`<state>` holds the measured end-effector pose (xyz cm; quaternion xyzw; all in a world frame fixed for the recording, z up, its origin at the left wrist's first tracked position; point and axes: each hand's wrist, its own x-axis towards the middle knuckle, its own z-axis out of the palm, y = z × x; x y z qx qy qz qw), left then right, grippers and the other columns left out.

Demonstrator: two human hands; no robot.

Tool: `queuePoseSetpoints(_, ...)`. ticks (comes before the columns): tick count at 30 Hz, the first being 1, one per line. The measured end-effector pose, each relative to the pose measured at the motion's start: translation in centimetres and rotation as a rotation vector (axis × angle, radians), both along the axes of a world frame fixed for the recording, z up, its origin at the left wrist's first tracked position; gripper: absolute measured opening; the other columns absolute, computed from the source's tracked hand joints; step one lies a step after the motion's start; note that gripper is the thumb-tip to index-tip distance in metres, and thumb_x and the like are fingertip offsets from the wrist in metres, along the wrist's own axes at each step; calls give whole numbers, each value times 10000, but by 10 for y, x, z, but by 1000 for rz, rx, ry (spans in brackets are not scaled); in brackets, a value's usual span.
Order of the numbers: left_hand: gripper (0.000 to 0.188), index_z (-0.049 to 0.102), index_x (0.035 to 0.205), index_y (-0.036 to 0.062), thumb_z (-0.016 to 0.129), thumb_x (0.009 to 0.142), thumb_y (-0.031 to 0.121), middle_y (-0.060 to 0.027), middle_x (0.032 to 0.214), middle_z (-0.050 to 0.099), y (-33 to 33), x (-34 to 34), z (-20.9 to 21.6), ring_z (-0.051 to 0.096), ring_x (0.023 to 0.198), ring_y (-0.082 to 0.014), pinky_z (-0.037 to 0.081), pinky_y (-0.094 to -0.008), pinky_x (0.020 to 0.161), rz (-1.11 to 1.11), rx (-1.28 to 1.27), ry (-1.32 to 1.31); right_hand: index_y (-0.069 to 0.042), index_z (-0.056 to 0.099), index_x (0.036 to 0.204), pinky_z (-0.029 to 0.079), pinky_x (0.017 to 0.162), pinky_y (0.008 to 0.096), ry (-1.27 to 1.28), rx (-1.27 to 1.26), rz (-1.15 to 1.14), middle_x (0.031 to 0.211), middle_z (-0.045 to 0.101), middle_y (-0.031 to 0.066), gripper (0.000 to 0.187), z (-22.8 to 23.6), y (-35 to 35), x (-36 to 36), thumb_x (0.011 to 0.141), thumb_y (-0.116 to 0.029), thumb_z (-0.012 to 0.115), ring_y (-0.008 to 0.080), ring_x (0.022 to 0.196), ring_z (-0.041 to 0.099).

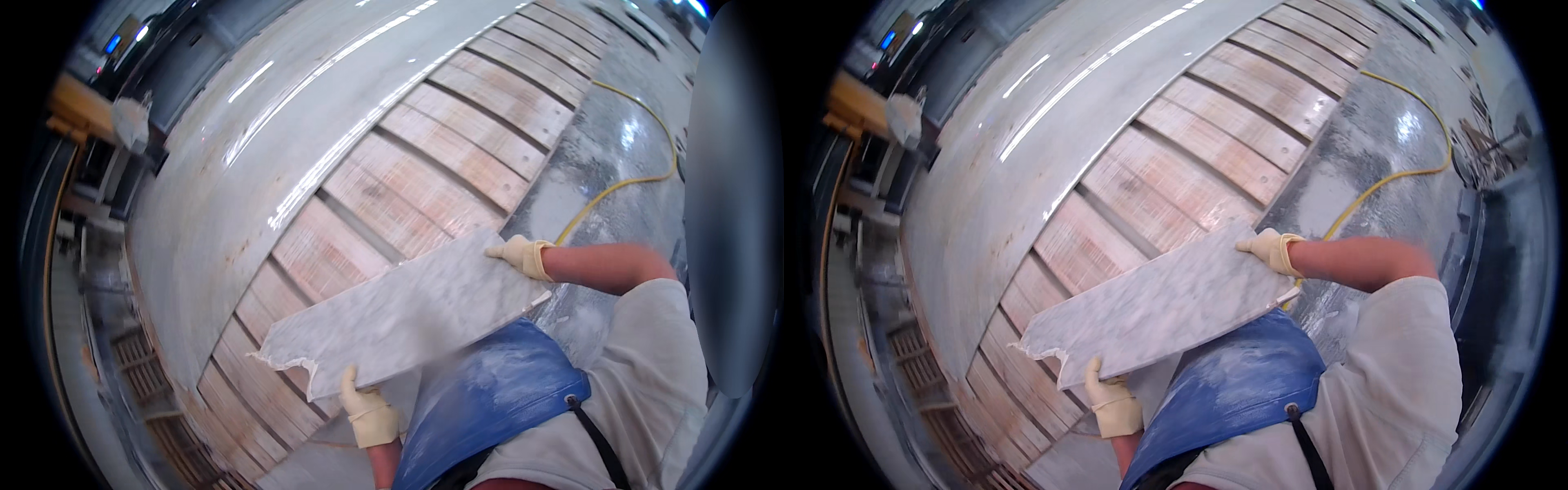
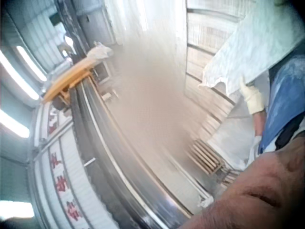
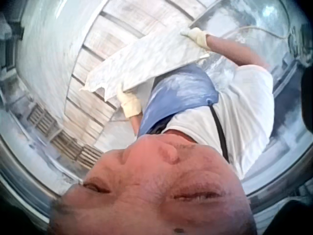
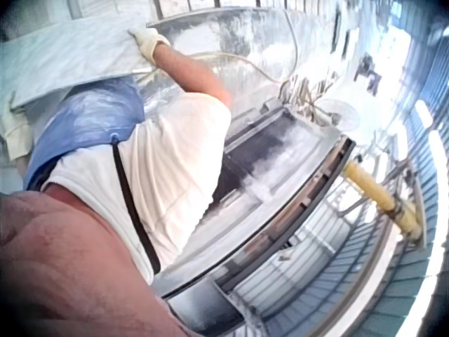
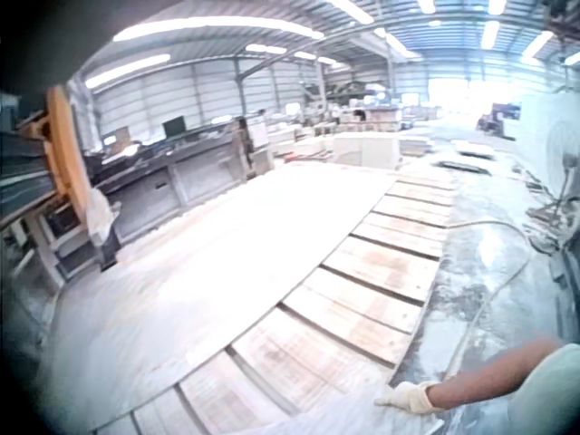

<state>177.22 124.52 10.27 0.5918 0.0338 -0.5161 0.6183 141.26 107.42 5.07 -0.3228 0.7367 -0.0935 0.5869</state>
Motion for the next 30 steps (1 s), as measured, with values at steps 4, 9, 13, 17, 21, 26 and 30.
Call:
queuePoseSetpoints(4,538,530,1385,39,652,901,240,-131,1258,676,-40,-39,37,691,1095,-296,588,-421,909,-216,-3,-20,118,708,1118,594,782,397,-45,14,-107,1022,755,167,568,24,26,-60,903,-405,750,278,850,742)
queuePoseSetpoints(9,471,581,1321,14,671,898,199,-149,1218,687,-110,-141,61,684,1093,-295,563,-429,893,-429,-1,-100,-34,650,1311,561,888,361,-75,-273,119,1133,733,205,407,2,73,-174,1041,-310,523,269,986,723)
queuePoseSetpoints(13,389,612,1245,-31,639,935,203,-170,1160,686,-142,-214,-7,683,1030,-292,578,-422,834,-1127,-443,-939,-111,614,1383,498,979,342,-56,-199,-38,1210,704,221,419,-34,136,-277,1072,-321,429,263,1108,678)
queuePoseSetpoints(17,362,661,1148,-59,659,914,216,-153,1023,712,-182,-364,0,694,845,-256,578,-362,704,-1058,-180,-355,4,572,1411,424,1065,322,43,-96,-225,1317,662,182,610,-24,185,-330,1052,-477,463,244,1208,616)
queuePoseSetpoints(21,435,674,1147,-67,675,880,276,-169,997,726,-215,-493,-5,698,739,-259,576,-363,636,-1341,-49,-309,61,483,1477,358,1137,314,-297,50,-879,1477,552,152,713,-12,219,-351,1049,-509,487,233,1331,517)
queuePoseSetpoints(26,527,671,1188,-66,631,888,365,-203,1090,737,-252,-632,-18,716,964,-327,549,-402,844,-1833,42,-386,55,482,1481,350,1145,322,-274,52,-1132,1481,542,139,701,-15,252,-386,1057,-503,480,238,1366,482)
queuePoseSetpoints(30,569,635,1251,-61,566,934,408,-201,1094,735,-288,-724,-35,715,974,-324,533,-400,801,-2098,-78,-118,18,495,1478,351,1143,327,-235,102,-1383,1470,548,144,606,3,231,-397,1086,-441,443,230,1378,472)
